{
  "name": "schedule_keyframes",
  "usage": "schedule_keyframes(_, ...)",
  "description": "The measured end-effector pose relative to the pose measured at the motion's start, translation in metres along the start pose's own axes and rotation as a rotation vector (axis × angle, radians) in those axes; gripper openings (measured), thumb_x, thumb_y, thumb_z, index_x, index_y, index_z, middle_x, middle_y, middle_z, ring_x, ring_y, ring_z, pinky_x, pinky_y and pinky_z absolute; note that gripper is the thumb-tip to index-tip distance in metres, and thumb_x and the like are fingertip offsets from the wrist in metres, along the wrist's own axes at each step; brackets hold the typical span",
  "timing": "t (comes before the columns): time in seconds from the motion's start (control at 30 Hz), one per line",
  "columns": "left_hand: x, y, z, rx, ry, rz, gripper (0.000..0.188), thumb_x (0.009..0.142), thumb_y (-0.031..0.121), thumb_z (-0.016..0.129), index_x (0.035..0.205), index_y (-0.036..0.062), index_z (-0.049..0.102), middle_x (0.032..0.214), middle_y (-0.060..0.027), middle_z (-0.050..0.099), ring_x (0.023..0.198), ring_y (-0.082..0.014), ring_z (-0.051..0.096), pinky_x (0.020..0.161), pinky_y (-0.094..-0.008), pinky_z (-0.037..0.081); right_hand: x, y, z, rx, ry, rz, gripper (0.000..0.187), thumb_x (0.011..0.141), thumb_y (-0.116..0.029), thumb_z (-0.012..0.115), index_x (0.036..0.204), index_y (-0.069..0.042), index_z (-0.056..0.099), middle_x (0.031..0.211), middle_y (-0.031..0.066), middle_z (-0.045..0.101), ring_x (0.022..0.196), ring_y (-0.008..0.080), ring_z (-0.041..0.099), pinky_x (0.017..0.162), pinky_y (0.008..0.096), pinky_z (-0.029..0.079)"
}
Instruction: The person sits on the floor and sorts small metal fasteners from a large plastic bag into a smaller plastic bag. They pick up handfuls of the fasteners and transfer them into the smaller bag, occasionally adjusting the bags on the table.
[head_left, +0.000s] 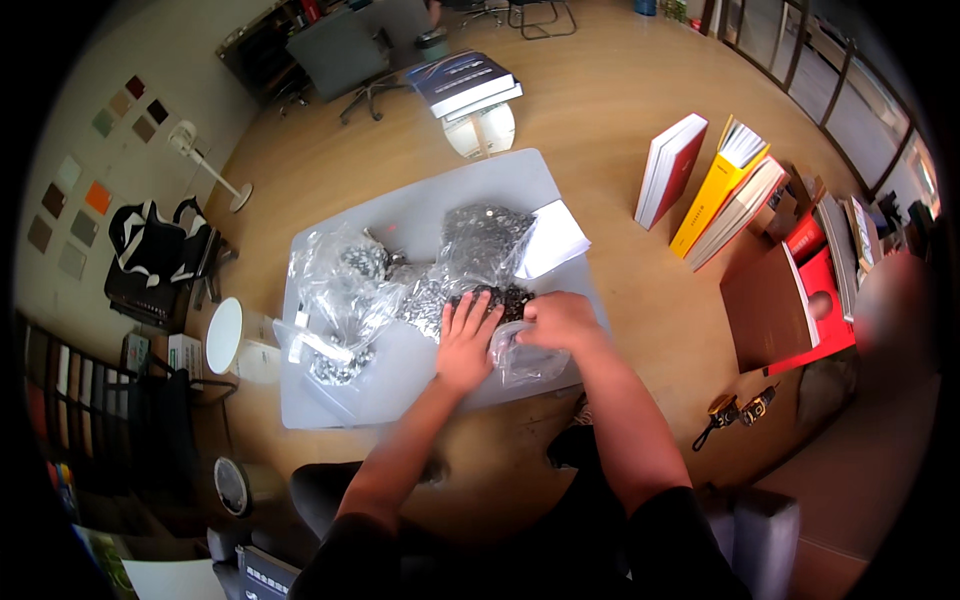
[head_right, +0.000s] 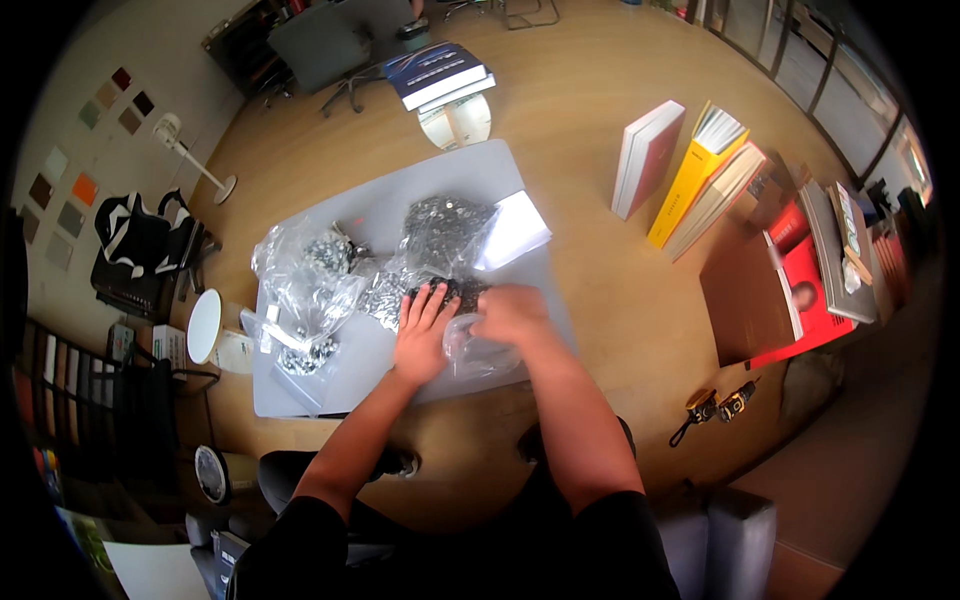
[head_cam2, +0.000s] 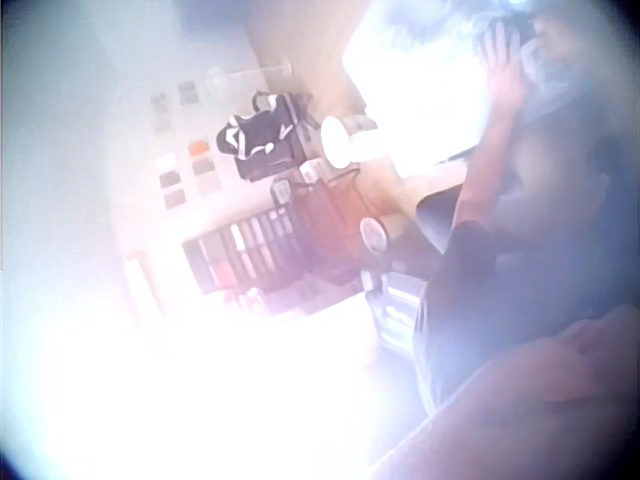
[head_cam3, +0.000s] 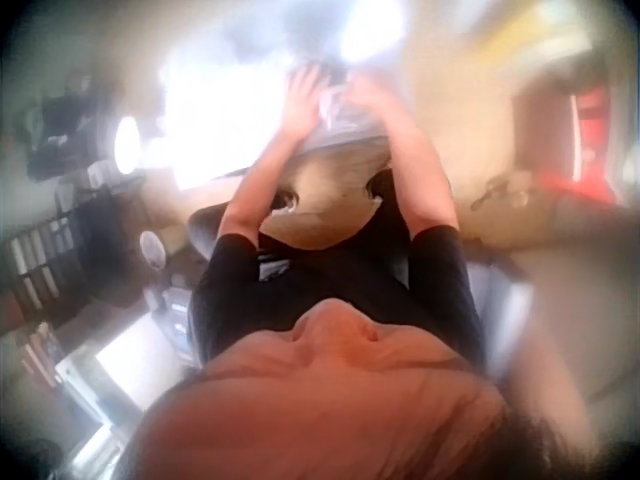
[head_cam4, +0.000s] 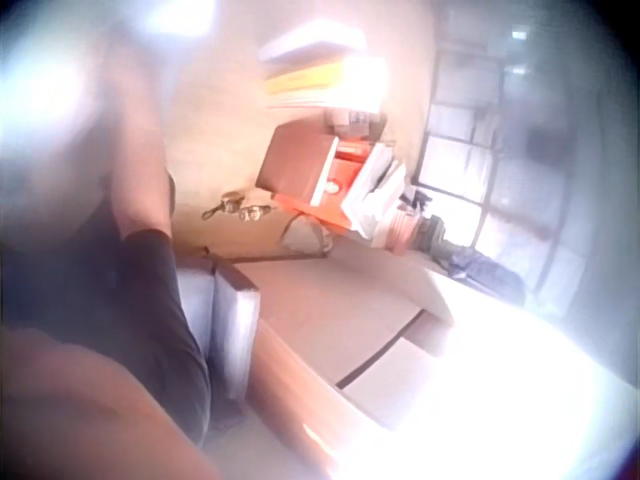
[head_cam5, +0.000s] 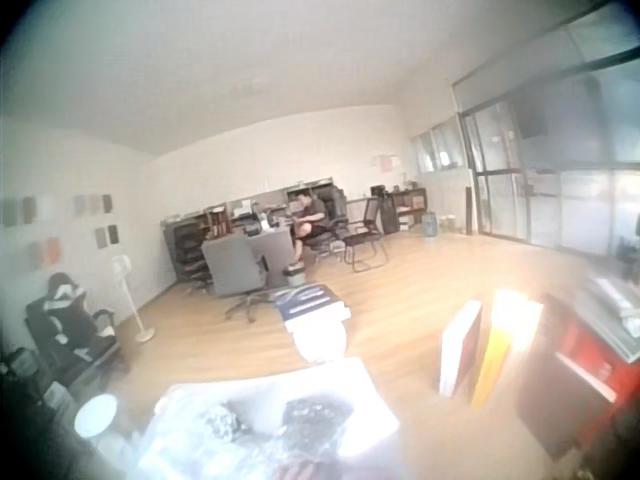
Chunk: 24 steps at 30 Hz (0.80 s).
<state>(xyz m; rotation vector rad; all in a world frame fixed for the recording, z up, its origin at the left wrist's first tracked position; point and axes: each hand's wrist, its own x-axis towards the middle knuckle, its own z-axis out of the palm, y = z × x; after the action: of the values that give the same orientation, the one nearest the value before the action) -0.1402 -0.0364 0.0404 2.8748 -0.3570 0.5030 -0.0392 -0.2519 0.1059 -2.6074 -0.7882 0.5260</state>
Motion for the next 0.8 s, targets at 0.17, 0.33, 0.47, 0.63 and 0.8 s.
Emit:
schedule_keyframes(0.17,-0.017,0.002,-0.027,-0.11,0.144,-0.026,0.06,0.089,0.02,0.074,0.148,0.0116,0.061,0.164,-0.0147,0.048,0.151,-0.0404,0.042,0.127,-0.0602,0.027,-0.004,-0.002,-0.008,0.045,0.049,-0.025,0.041,0.08,-0.055,0.082,0.096,-0.017,0.08,0.091,0.0074,0.078,0.094,0.0288,0.075,0.082,0.0439,0.056)
schedule_keyframes(0.33,-0.1,0.047,-0.075,-0.489,0.326,-0.215,0.045,0.097,0.012,0.073,0.141,0.0066,0.064,0.151,-0.0223,0.058,0.137,-0.0409,0.057,0.115,-0.0487,0.045,-0.019,0.004,-0.02,0.156,0.08,0.001,0.041,0.082,-0.055,0.082,0.093,-0.015,0.08,0.09,0.0094,0.077,0.091,0.0305,0.074,0.08,0.0437,0.057)
schedule_keyframes(0.47,-0.193,0.081,-0.103,-0.729,0.226,-0.425,0.039,0.098,0.008,0.074,0.136,0.0044,0.065,0.143,-0.0191,0.062,0.121,-0.0308,0.067,0.102,-0.0386,0.054,-0.029,-0.002,-0.013,0.279,0.138,0.018,0.048,0.086,-0.057,0.081,0.089,-0.01,0.077,0.08,0.0126,0.073,0.078,0.0299,0.072,0.069,0.0447,0.054)
schedule_keyframes(0.63,-0.276,0.082,-0.103,-1.041,-0.188,-0.769,0.042,0.102,0.009,0.074,0.141,0.0026,0.059,0.136,-0.0099,0.064,0.108,-0.0151,0.068,0.094,-0.0314,0.056,-0.047,-0.045,0.024,0.202,0.187,-0.1,0.051,0.087,-0.059,0.079,0.087,-0.008,0.075,0.077,0.0124,0.071,0.073,0.0312,0.069,0.065,0.0453,0.052)
schedule_keyframes(0.8,-0.275,0.093,-0.095,-1.421,0.187,-0.783,0.072,0.101,0.017,0.078,0.158,0.0077,0.037,0.143,-0.0095,0.058,0.115,-0.0194,0.065,0.093,-0.0358,0.059,-0.084,-0.104,0.072,0.12,0.224,-0.101,0.046,0.09,-0.059,0.075,0.093,-0.013,0.078,0.081,0.0111,0.074,0.08,0.0342,0.073,0.07,0.0467,0.056)
